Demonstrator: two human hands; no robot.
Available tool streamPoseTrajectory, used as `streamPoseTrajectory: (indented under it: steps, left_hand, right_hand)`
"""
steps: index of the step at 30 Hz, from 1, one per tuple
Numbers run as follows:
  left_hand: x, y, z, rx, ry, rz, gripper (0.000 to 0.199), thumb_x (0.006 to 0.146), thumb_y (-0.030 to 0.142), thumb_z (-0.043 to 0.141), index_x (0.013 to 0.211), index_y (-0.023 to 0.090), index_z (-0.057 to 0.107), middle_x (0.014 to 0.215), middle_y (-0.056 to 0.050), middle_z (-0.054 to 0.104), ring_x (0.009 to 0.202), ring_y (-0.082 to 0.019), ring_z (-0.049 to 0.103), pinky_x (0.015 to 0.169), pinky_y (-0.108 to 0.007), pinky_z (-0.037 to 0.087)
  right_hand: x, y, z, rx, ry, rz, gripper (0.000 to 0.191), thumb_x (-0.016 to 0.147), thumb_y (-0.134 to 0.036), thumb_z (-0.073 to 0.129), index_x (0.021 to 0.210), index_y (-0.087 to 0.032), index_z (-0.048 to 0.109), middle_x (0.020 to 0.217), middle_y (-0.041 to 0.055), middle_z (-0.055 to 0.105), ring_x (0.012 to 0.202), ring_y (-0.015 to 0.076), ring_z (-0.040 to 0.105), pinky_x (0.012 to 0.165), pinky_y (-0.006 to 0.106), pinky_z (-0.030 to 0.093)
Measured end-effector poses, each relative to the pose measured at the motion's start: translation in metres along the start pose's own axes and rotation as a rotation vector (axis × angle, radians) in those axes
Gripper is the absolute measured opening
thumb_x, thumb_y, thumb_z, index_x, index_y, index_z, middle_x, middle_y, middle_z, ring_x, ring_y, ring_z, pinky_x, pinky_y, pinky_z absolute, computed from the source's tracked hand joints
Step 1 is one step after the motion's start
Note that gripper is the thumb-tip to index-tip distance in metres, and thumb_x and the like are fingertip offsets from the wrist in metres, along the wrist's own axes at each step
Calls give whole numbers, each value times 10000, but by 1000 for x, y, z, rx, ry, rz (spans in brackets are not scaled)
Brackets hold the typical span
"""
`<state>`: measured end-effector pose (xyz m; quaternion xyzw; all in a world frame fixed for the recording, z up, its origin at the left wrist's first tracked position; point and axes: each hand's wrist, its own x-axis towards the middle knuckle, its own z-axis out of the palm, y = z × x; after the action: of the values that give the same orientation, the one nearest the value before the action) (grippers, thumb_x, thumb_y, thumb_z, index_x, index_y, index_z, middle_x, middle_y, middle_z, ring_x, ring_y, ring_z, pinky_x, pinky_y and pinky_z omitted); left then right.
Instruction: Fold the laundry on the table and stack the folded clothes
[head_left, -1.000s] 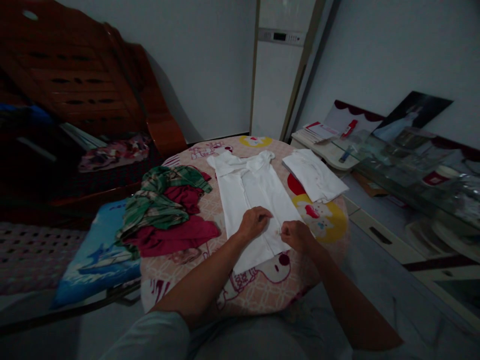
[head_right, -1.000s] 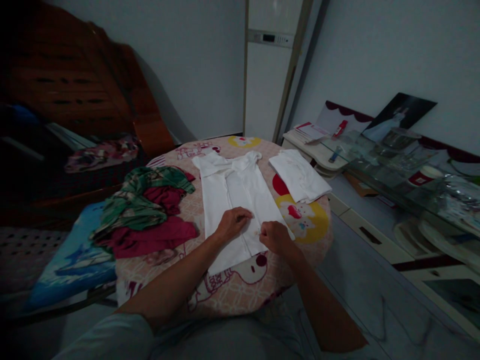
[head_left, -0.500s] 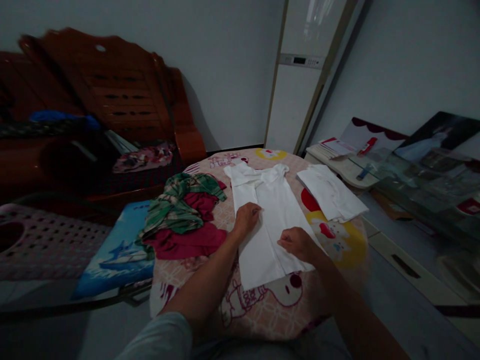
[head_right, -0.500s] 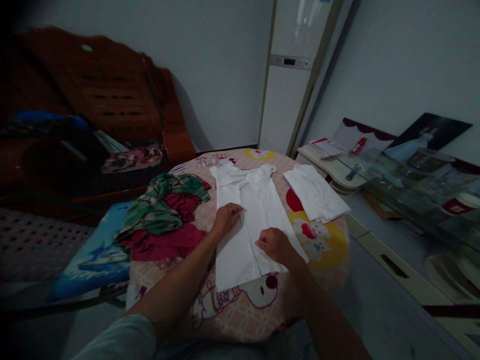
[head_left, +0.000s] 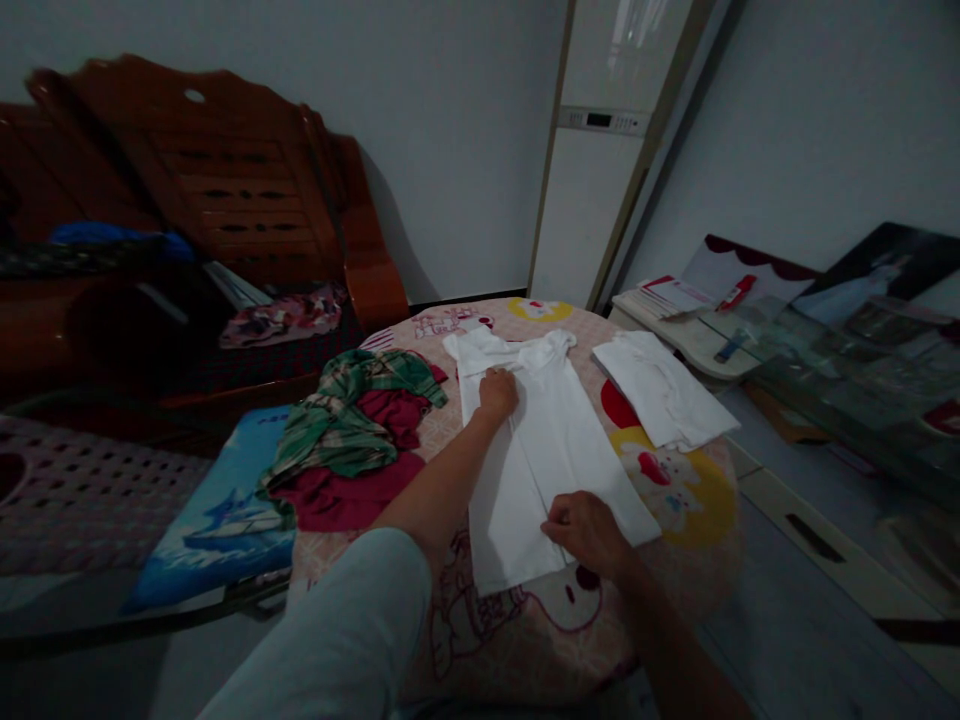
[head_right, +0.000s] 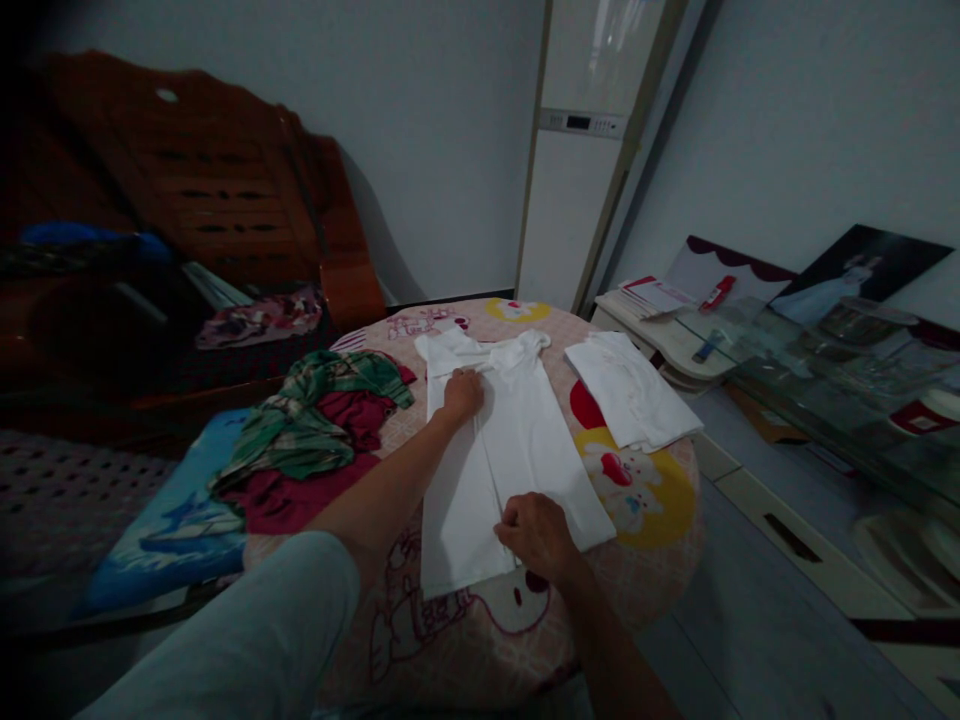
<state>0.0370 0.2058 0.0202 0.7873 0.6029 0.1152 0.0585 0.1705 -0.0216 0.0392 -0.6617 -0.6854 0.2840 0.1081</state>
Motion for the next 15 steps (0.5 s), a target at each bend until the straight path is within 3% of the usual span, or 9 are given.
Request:
streamPoseTrajectory:
  steps: [4,8,12,15]
  left_hand:
    - [5,6,2,-4,13,16,339,877,101,433,1147,65,635,1179,-194,632,1110,-277,539,933,-359,448]
    - [-1,8,6,-15,15,48,360,913,185,453,1230,115,610,1268,-174,611,1164,-304,524,928,-395,465]
    - [-11,-1,6,-106,76,93,443,964,272,439,1401,210,476,1437,-119,507,1284,-270,470,1038,-403,416]
    - [-21,-15,5,-168,96,145,444,976,242,408,1415,189,457,1455,-130,493,1346,-239,434,1109,-390,358]
  right_hand:
    - [1,2,-3,115,-32,10,87,705,-189,634,629,-180,674,606,6,673,602,140,589,576,229,377]
    - [1,2,-2,57,-33,-24,84,687,-162,618,619,-184,662,595,0,658,593,139,576,589,235,370]
    - [-4,0,-1,-17,-1,-57,76,724,-175,634,652,-193,648,661,10,678,632,143,579,624,241,367]
    - [-8,0,1,8,9,-74,24,757,-207,663,735,-205,653,703,7,690,666,147,595,638,237,365]
